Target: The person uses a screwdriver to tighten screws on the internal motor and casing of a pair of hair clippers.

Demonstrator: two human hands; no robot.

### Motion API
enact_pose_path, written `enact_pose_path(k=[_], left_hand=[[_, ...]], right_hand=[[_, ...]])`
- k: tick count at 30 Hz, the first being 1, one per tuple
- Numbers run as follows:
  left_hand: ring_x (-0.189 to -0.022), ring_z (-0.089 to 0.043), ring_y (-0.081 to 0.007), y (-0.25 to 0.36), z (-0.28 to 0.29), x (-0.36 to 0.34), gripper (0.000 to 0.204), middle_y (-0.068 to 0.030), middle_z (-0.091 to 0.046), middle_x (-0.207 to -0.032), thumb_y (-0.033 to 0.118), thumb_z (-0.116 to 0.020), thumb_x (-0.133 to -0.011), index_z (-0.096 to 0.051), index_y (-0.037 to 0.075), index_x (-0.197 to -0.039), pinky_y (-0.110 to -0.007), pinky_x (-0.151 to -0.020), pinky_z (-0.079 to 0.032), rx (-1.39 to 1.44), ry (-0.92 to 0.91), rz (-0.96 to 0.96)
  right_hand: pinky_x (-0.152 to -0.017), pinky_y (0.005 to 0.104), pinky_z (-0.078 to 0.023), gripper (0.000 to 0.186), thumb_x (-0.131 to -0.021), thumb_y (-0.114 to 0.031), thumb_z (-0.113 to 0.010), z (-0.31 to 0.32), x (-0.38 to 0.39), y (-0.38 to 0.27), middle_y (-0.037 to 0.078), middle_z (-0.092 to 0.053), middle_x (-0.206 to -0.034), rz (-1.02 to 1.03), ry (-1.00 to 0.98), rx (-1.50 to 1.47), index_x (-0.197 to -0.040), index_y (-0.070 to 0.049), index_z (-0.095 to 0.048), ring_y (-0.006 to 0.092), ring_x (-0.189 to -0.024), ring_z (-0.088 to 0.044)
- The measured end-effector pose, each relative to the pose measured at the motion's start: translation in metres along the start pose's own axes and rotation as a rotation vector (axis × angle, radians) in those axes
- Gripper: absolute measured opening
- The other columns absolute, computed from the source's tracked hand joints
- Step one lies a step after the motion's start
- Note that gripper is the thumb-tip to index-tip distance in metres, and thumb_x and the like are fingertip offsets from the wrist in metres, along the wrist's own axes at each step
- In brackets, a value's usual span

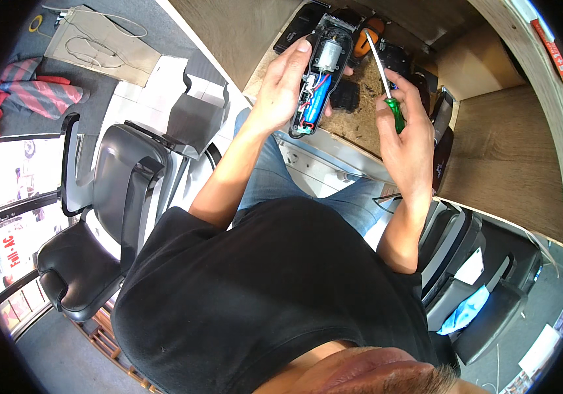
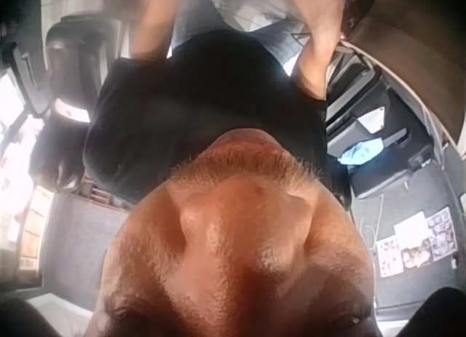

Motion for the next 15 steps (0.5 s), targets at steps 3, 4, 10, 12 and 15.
enact_pose_path(k=[3,4,10,12,15], left_hand=[[-0.057,-0.071,-0.0185,0.001,0.0,0.0,0.06,-0.0212,-0.078,-0.111,0.046,-0.03,-0.118,-0.061,-0.003,-0.132,-0.029,-0.047,-0.059,-0.001,0.006,-0.011],[-0.058,-0.071,-0.0186,0.002,0.0,0.0,0.06,-0.0213,-0.078,-0.111,0.046,-0.03,-0.118,-0.061,-0.003,-0.132,-0.028,-0.047,-0.06,-0.001,0.004,-0.015],[-0.057,-0.071,-0.0189,0.002,0.0,0.0,0.06,-0.0217,-0.078,-0.112,0.046,-0.03,-0.118,-0.061,-0.003,-0.132,-0.029,-0.048,-0.06,0.004,0.016,-0.006],[-0.057,-0.071,-0.0188,0.002,0.001,0.0,0.06,-0.0212,-0.078,-0.11,0.047,-0.03,-0.118,-0.061,-0.003,-0.132,-0.029,-0.048,-0.06,0.006,0.013,-0.003],[-0.057,-0.071,-0.0186,0.002,0.0,-0.001,0.059,-0.0195,-0.078,-0.103,0.046,-0.031,-0.118,-0.061,-0.003,-0.132,-0.029,-0.049,-0.059,0.015,0.0,-0.016]], right_hand=[[-0.088,0.0448,-0.056,0.039,-0.103,-0.016,-0.064,0.0,0.0,-0.002,0.027,-0.071,-0.111,0.035,0.016,0.047,-0.138,0.002,-0.062,0.0394,-0.095,-0.072],[-0.088,0.0452,-0.056,0.039,-0.104,-0.017,-0.065,0.0,0.0,-0.004,0.027,-0.071,-0.112,0.061,0.022,0.05,-0.138,0.002,-0.061,0.0406,-0.096,-0.071],[-0.091,0.046,-0.056,0.039,-0.105,-0.02,-0.066,-0.004,0.002,-0.007,0.027,-0.071,-0.119,0.06,-0.022,0.032,-0.137,0.002,-0.061,0.0432,-0.103,-0.072],[-0.091,0.0461,-0.055,0.039,-0.106,-0.021,-0.066,-0.007,0.003,-0.005,0.027,-0.071,-0.119,0.034,-0.058,0.005,-0.137,0.002,-0.061,0.0431,-0.105,-0.072],[-0.09,0.0458,-0.056,0.038,-0.106,-0.021,-0.066,-0.01,0.004,-0.005,0.025,-0.073,-0.118,0.088,-0.078,0.031,-0.137,0.001,-0.061,0.0427,-0.105,-0.072]])
Point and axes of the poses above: each hand's wrist, its own x-axis away from the middle knuckle, its own z-axis out of the back of the hand, y = z × x, the point moved 6 cm from there along -x, towards the middle knuckle
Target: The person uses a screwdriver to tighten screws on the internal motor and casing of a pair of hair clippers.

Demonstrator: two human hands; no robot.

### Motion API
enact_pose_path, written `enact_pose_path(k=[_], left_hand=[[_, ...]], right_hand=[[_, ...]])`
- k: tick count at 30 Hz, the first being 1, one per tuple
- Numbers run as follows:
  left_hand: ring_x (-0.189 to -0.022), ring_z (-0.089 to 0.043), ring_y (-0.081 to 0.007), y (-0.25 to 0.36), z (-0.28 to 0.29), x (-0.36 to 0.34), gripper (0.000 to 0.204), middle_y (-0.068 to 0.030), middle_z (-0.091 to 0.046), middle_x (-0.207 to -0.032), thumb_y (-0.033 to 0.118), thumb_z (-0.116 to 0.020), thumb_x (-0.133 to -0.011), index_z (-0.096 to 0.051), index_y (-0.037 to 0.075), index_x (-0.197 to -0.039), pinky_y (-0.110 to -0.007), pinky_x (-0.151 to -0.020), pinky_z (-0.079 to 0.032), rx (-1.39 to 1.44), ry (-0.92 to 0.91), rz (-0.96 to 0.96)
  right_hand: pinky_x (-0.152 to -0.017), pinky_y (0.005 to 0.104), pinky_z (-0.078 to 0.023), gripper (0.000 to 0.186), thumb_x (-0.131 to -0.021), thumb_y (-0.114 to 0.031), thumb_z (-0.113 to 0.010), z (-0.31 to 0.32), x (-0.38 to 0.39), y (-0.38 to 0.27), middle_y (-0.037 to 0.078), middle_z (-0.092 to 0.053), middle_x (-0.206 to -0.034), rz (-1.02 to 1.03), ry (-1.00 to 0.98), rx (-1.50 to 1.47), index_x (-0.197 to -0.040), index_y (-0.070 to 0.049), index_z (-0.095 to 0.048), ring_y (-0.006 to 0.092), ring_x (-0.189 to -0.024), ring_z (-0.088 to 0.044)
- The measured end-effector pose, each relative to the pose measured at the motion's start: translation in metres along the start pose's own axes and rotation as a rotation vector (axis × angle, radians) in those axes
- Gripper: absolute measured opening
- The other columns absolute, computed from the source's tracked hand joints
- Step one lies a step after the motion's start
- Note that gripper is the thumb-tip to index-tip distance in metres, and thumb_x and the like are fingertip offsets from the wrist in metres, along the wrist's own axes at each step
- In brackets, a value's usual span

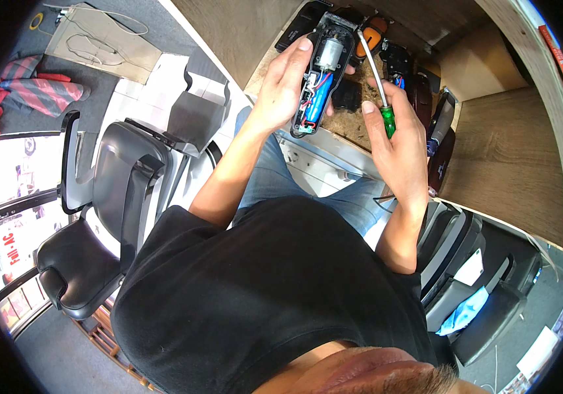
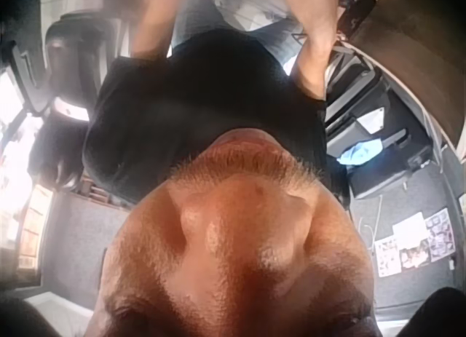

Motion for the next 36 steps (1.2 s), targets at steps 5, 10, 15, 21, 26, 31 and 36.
enact_pose_path(k=[5,10,15,21,26,31,36], left_hand=[[-0.055,-0.069,-0.0183,0.004,0.0,0.005,0.053,-0.0151,-0.074,-0.087,0.043,-0.035,-0.118,-0.061,-0.002,-0.132,-0.03,-0.051,-0.058,-0.018,0.074,0.049],[-0.053,-0.068,-0.0186,0.003,0.001,0.005,0.05,-0.0123,-0.071,-0.08,0.043,-0.038,-0.118,-0.057,0.001,-0.137,-0.03,-0.049,-0.058,-0.053,0.095,0.043],[-0.055,-0.068,-0.017,0.003,-0.001,0.005,0.05,-0.0135,-0.073,-0.086,0.041,-0.038,-0.117,-0.055,0.001,-0.14,-0.028,-0.048,-0.058,-0.04,0.068,0.025],[-0.056,-0.069,-0.0155,-0.001,0.001,0.003,0.052,-0.0192,-0.077,-0.105,0.041,-0.039,-0.117,-0.054,0.0,-0.144,-0.026,-0.049,-0.058,-0.028,0.039,0.009],[-0.057,-0.069,-0.0162,-0.003,0.002,0.002,0.054,-0.0202,-0.077,-0.107,0.042,-0.038,-0.117,-0.055,-0.001,-0.144,-0.026,-0.049,-0.058,-0.01,0.034,0.011],[-0.056,-0.069,-0.0178,-0.006,0.005,0.002,0.057,-0.0217,-0.077,-0.108,0.045,-0.034,-0.117,-0.056,-0.002,-0.139,-0.027,-0.048,-0.058,0.011,0.034,0.026],[-0.054,-0.068,-0.0185,-0.001,0.003,0.002,0.058,-0.0228,-0.077,-0.11,0.046,-0.032,-0.117,-0.056,-0.002,-0.139,-0.028,-0.047,-0.059,0.014,0.072,0.054]], right_hand=[[-0.088,0.0449,-0.056,0.038,-0.105,-0.017,-0.066,0.0,0.009,-0.006,0.024,-0.072,-0.107,-0.013,-0.025,-0.032,-0.139,-0.002,-0.061,0.0398,-0.099,-0.073],[-0.085,0.042,-0.056,0.039,-0.102,-0.01,-0.066,0.004,0.018,-0.008,0.021,-0.072,-0.102,0.009,-0.019,-0.064,-0.14,-0.003,-0.06,0.0349,-0.093,-0.073],[-0.082,0.0381,-0.057,0.038,-0.1,-0.006,-0.066,0.005,0.03,-0.004,0.018,-0.072,-0.1,-0.088,-0.046,-0.181,-0.138,-0.003,-0.06,0.0297,-0.088,-0.073],[-0.077,0.0218,-0.047,0.04,-0.103,0.003,-0.06,-0.001,0.037,0.0,0.006,-0.067,-0.104,-0.134,-0.091,-0.216,-0.142,0.0,-0.055,0.0067,-0.087,-0.058],[-0.074,0.021,-0.046,0.038,-0.103,0.004,-0.063,-0.002,0.036,0.002,0.005,-0.067,-0.105,-0.094,-0.081,-0.215,-0.141,-0.001,-0.057,0.0054,-0.084,-0.056],[-0.081,0.0337,-0.057,0.038,-0.099,-0.006,-0.071,-0.004,0.035,0.003,0.014,-0.074,-0.103,-0.1,-0.036,-0.211,-0.136,-0.005,-0.064,0.0209,-0.088,-0.072],[-0.083,0.0342,-0.057,0.038,-0.099,-0.006,-0.073,-0.006,0.039,0.012,0.014,-0.073,-0.105,-0.003,0.028,-0.205,-0.135,-0.004,-0.064,0.0205,-0.091,-0.072]])
Point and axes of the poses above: each hand's wrist, its own x-axis away from the middle knuckle, its own z-axis out of the back of the hand, y = z × x, the point moved 6 cm from there along -x, towards the middle knuckle
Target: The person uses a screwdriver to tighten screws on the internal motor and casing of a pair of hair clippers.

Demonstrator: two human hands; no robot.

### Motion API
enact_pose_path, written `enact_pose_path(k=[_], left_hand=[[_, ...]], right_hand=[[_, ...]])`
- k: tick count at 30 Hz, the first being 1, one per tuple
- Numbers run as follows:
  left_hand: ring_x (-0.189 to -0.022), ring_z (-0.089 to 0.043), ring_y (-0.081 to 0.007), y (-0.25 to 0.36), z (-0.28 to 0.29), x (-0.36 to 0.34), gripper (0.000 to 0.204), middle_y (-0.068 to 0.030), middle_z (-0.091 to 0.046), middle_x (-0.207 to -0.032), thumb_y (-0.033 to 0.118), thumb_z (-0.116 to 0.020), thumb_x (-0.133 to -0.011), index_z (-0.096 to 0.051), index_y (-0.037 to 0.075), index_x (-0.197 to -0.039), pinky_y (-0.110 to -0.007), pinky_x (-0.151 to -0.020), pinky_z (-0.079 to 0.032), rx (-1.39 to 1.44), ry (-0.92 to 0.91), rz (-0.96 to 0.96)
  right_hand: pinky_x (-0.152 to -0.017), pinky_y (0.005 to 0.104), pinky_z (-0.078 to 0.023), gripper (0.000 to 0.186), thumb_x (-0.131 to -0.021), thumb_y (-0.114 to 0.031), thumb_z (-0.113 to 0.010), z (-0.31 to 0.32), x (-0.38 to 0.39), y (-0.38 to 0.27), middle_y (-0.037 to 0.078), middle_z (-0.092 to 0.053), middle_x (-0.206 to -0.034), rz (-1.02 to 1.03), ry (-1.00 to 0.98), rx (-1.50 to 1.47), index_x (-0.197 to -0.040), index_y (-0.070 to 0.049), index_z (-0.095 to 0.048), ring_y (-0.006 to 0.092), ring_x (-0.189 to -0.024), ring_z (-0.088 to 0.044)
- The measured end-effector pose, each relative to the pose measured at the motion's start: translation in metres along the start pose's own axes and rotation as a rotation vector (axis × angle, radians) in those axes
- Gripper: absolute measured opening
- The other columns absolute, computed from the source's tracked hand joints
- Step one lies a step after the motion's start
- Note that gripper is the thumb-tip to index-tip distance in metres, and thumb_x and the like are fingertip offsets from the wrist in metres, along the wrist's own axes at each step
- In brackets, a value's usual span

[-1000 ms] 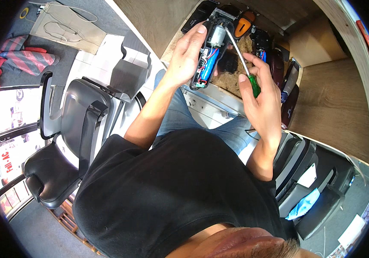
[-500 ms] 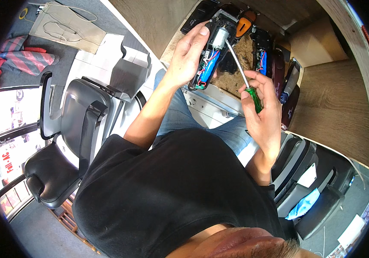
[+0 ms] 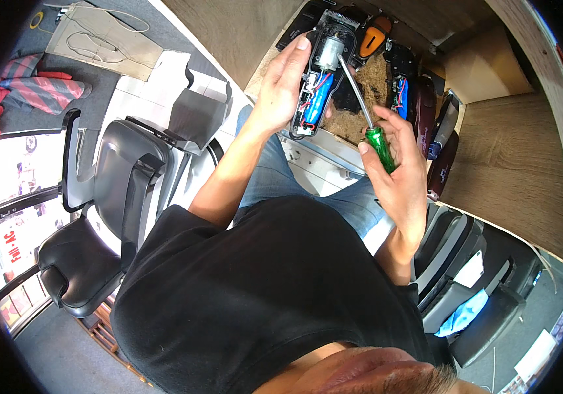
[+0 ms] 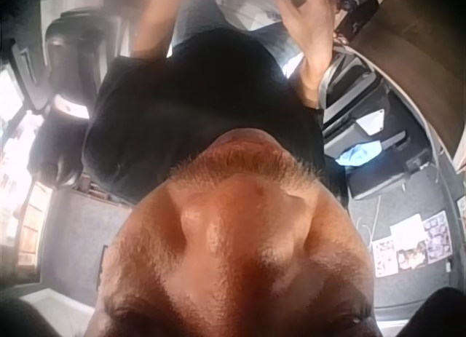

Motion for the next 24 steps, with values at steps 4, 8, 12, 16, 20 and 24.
enact_pose_path(k=[4,8,12,16,20,24], left_hand=[[-0.055,-0.068,-0.0183,0.007,-0.005,0.001,0.058,-0.0243,-0.076,-0.113,0.045,-0.029,-0.118,-0.052,-0.001,-0.143,-0.027,-0.048,-0.059,-0.008,-0.062,-0.074],[-0.06,-0.072,-0.0184,-0.001,-0.002,0.0,0.061,-0.018,-0.076,-0.112,0.047,-0.035,-0.118,-0.043,0.003,-0.16,-0.028,-0.054,-0.06,0.101,-0.126,-0.13],[-0.06,-0.067,-0.0167,0.002,-0.003,0.004,0.059,-0.0253,-0.074,-0.117,0.045,-0.03,-0.118,-0.046,0.0,-0.152,-0.026,-0.053,-0.057,0.003,-0.1,-0.118],[-0.06,-0.068,-0.0166,0.0,-0.004,0.004,0.06,-0.0244,-0.075,-0.116,0.045,-0.031,-0.118,-0.044,-0.001,-0.155,-0.026,-0.053,-0.058,0.001,-0.116,-0.101],[-0.06,-0.068,-0.0165,0.002,-0.004,0.005,0.061,-0.0242,-0.075,-0.116,0.046,-0.032,-0.118,-0.044,0.0,-0.155,-0.026,-0.053,-0.058,-0.018,-0.098,-0.105],[-0.059,-0.068,-0.0172,0.001,-0.003,0.001,0.061,-0.0237,-0.075,-0.115,0.046,-0.032,-0.118,-0.043,0.0,-0.157,-0.027,-0.054,-0.059,-0.012,-0.118,-0.125]], right_hand=[[-0.075,0.0292,-0.056,0.034,-0.103,-0.006,-0.069,0.001,0.006,0.012,0.012,-0.074,-0.106,-0.19,-0.086,-0.155,-0.135,0.0,-0.061,0.0145,-0.083,-0.069],[-0.05,0.0209,-0.042,0.033,-0.109,-0.007,-0.058,0.002,0.012,-0.004,0.011,-0.069,-0.097,-0.347,-0.193,-0.464,-0.14,0.006,-0.056,0.0076,-0.059,-0.056],[-0.043,0.0197,-0.033,0.033,-0.11,-0.007,-0.055,0.004,0.014,0.0,0.011,-0.068,-0.094,-0.272,-0.151,-0.417,-0.14,0.006,-0.056,0.0052,-0.049,-0.049],[-0.044,0.0186,-0.033,0.033,-0.109,-0.005,-0.056,0.007,0.015,0.0,0.01,-0.067,-0.092,-0.254,-0.119,-0.436,-0.14,0.006,-0.057,0.0033,-0.05,-0.047],[-0.045,0.0187,-0.033,0.033,-0.107,-0.003,-0.057,0.007,0.015,-0.001,0.011,-0.067,-0.091,-0.258,-0.105,-0.427,-0.139,0.006,-0.057,0.0037,-0.05,-0.047],[-0.045,0.0193,-0.034,0.033,-0.106,-0.001,-0.057,0.013,0.022,-0.003,0.012,-0.067,-0.092,-0.178,-0.131,-0.552,-0.138,0.006,-0.058,0.0046,-0.049,-0.046]])
Point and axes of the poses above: each hand's wrist, its own x-axis away from the middle knuckle, its own z-axis out of the back of the hand, y = z × x, the point moved 6 cm from there along -x, towards the middle knuckle
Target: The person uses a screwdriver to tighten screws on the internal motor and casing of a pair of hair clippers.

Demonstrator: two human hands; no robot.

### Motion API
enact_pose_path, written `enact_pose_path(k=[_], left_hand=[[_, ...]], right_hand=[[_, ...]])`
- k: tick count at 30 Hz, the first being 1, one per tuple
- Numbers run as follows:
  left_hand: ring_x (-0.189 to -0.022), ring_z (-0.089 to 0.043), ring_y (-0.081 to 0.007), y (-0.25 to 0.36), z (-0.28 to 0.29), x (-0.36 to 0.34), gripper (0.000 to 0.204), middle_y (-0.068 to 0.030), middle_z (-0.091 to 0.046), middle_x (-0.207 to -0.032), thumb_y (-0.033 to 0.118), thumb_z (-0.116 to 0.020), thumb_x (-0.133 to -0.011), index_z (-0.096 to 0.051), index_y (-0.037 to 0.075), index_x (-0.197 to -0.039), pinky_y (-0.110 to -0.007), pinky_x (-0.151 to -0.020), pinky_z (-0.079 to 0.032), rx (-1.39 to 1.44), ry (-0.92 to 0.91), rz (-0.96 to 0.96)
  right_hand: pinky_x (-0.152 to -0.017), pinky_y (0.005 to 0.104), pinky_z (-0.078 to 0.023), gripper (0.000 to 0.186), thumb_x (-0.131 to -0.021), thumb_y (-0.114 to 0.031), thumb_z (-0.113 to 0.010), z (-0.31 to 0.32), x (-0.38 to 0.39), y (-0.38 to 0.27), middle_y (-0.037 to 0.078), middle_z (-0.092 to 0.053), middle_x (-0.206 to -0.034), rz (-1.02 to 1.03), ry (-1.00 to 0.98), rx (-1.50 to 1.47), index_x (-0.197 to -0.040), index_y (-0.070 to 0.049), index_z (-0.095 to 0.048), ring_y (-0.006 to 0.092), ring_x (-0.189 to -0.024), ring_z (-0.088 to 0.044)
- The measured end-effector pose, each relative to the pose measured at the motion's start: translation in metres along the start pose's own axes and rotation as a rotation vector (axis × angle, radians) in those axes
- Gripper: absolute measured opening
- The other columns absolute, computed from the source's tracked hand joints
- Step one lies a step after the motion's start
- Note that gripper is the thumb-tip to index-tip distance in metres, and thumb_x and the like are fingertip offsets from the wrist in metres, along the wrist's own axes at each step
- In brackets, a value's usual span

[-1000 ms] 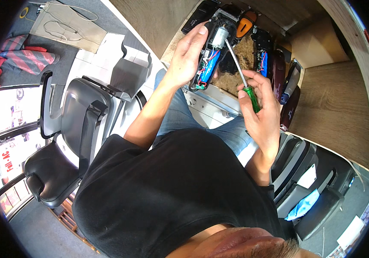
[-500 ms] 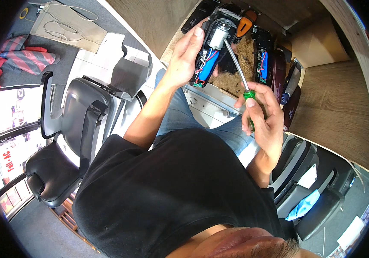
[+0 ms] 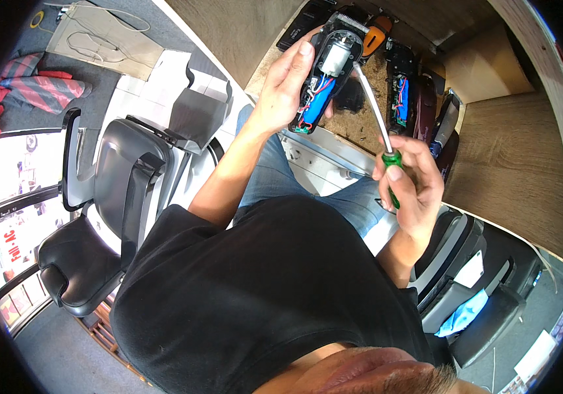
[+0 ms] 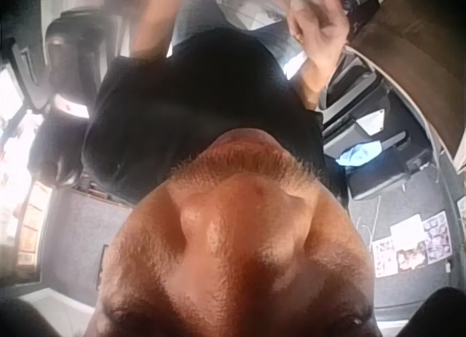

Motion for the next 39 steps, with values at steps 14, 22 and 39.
enact_pose_path(k=[14,22,39], left_hand=[[-0.066,-0.073,-0.0144,0.003,-0.001,0.003,0.059,-0.0149,-0.077,-0.109,0.044,-0.04,-0.118,-0.042,0.005,-0.162,-0.026,-0.056,-0.06,0.034,0.016,-0.012],[-0.063,-0.072,-0.0145,-0.001,0.001,0.006,0.055,-0.0114,-0.074,-0.108,0.042,-0.046,-0.116,-0.045,0.008,-0.16,-0.028,-0.056,-0.062,0.002,0.027,0.022],[-0.071,-0.07,-0.0094,0.005,-0.004,0.006,0.052,-0.0079,-0.072,-0.115,0.035,-0.055,-0.115,-0.049,0.008,-0.159,-0.024,-0.058,-0.06,-0.036,0.032,-0.002]], right_hand=[[-0.054,0.0182,-0.04,0.033,-0.106,-0.006,-0.066,0.005,-0.005,-0.001,0.004,-0.071,-0.094,-0.072,0.113,0.11,-0.137,0.001,-0.06,0.0013,-0.062,-0.05],[-0.055,0.0183,-0.04,0.034,-0.106,-0.004,-0.064,0.004,-0.009,-0.002,0.004,-0.07,-0.094,-0.097,0.152,0.164,-0.139,0.001,-0.06,0.0009,-0.063,-0.051],[-0.043,0.0192,-0.034,0.035,-0.108,-0.007,-0.059,-0.004,-0.018,0.002,0.011,-0.069,-0.094,-0.095,0.125,0.111,-0.141,0.004,-0.058,0.0042,-0.05,-0.049]])
Point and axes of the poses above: each hand's wrist, its own x-axis away from the middle knuckle, its own z-axis out of the back of the hand, y = z × x, the point moved 6 cm from there along -x, towards the middle knuckle
